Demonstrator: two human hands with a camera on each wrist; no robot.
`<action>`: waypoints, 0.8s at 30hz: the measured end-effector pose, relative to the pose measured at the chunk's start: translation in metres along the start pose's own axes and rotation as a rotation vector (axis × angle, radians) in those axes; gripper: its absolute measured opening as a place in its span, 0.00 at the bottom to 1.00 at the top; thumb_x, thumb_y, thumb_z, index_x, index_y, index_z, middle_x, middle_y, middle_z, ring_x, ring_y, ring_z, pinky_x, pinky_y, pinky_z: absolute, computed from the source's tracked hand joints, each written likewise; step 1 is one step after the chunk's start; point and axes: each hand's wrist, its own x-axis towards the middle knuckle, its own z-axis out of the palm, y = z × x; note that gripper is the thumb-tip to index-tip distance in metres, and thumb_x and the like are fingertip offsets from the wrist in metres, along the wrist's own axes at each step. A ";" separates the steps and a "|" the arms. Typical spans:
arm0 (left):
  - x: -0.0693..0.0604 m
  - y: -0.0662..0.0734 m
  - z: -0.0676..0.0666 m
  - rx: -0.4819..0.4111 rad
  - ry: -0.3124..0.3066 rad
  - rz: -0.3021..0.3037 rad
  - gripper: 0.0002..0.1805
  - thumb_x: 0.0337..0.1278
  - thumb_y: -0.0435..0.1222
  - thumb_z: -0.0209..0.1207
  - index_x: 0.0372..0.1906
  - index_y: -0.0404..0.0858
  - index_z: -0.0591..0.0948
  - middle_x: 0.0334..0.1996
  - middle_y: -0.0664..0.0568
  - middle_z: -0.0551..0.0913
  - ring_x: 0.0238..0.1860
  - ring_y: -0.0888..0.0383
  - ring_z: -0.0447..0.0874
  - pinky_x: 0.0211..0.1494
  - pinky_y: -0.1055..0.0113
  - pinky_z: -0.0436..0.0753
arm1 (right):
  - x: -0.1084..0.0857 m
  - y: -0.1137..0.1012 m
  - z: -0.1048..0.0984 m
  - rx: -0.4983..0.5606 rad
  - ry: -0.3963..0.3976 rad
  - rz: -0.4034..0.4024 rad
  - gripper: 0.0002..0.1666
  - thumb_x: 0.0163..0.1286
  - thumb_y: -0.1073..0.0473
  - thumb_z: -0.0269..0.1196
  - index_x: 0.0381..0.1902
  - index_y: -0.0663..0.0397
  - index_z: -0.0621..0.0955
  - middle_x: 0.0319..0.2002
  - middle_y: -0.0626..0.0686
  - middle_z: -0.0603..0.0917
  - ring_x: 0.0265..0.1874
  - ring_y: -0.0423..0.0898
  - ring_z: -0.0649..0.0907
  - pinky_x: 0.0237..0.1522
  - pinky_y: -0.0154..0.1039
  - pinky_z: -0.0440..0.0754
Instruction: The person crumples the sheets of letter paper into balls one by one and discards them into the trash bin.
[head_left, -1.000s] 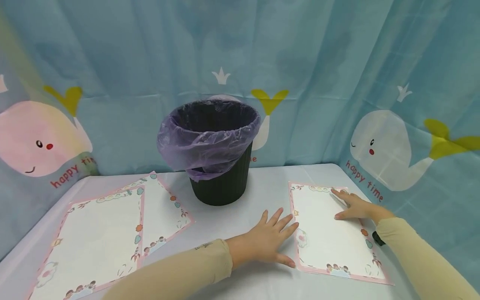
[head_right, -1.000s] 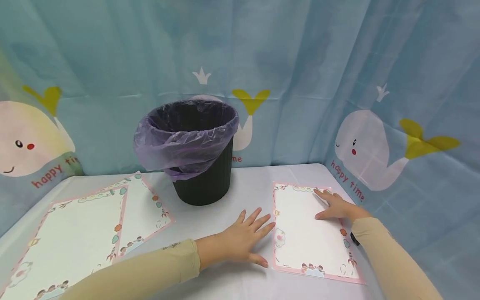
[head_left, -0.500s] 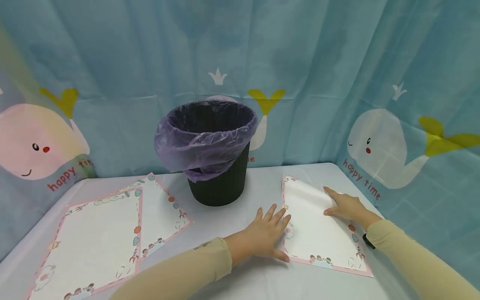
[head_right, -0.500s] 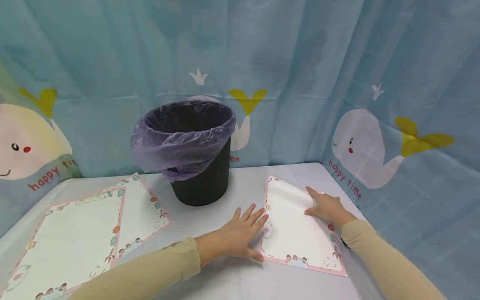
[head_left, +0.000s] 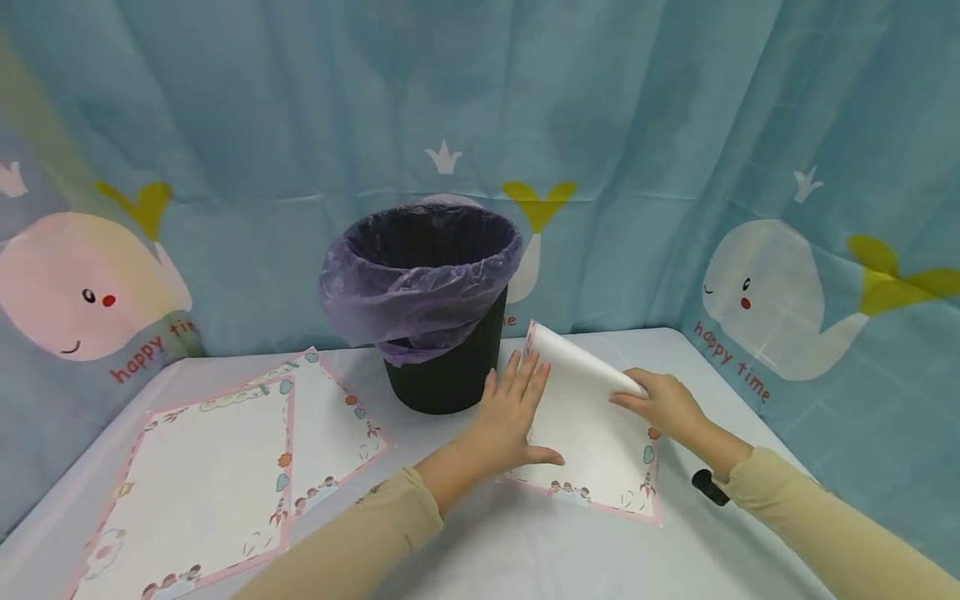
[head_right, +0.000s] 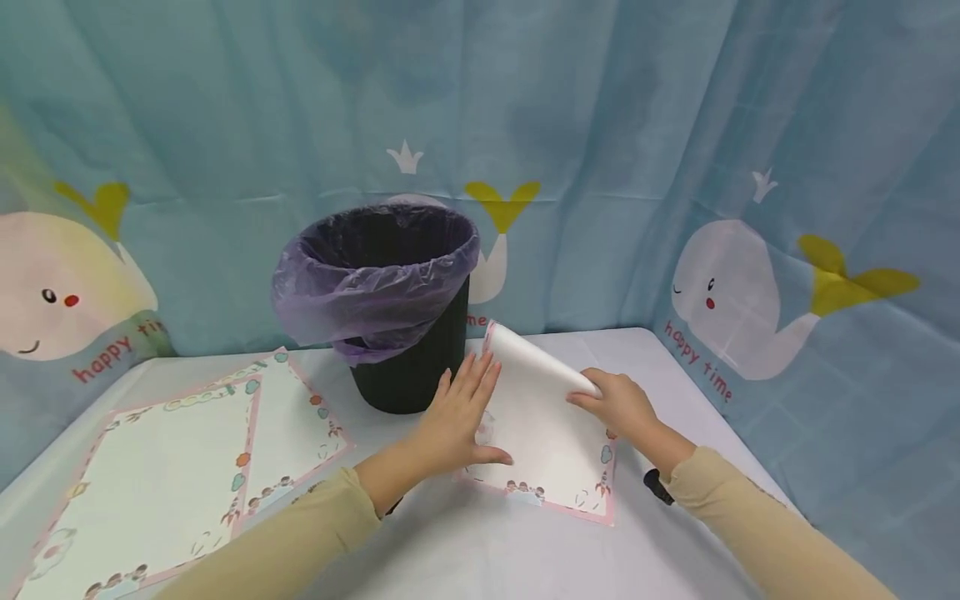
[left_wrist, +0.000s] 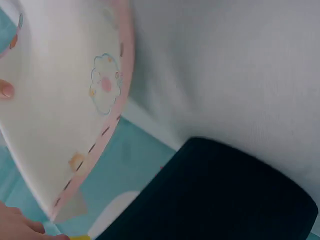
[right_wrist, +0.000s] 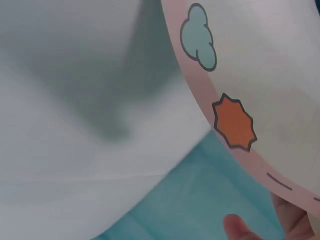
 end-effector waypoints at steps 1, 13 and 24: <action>0.000 -0.002 -0.003 0.011 0.020 0.004 0.67 0.42 0.68 0.64 0.77 0.34 0.44 0.77 0.41 0.37 0.76 0.41 0.33 0.69 0.38 0.54 | 0.000 -0.006 -0.001 0.015 0.001 -0.015 0.20 0.65 0.50 0.66 0.48 0.58 0.80 0.36 0.56 0.83 0.24 0.47 0.78 0.21 0.40 0.77; -0.007 -0.014 -0.024 0.073 0.159 0.003 0.73 0.34 0.69 0.67 0.76 0.32 0.43 0.77 0.42 0.35 0.76 0.45 0.30 0.69 0.36 0.49 | -0.008 -0.051 0.010 0.169 0.147 -0.413 0.08 0.64 0.61 0.67 0.38 0.60 0.83 0.31 0.52 0.86 0.31 0.44 0.79 0.27 0.37 0.80; -0.022 -0.025 -0.017 -0.504 0.466 0.117 0.62 0.42 0.34 0.75 0.74 0.31 0.43 0.72 0.36 0.54 0.70 0.42 0.59 0.65 0.46 0.67 | 0.008 -0.083 0.036 0.417 0.178 -0.929 0.21 0.71 0.49 0.56 0.37 0.65 0.81 0.31 0.58 0.83 0.35 0.45 0.78 0.31 0.35 0.79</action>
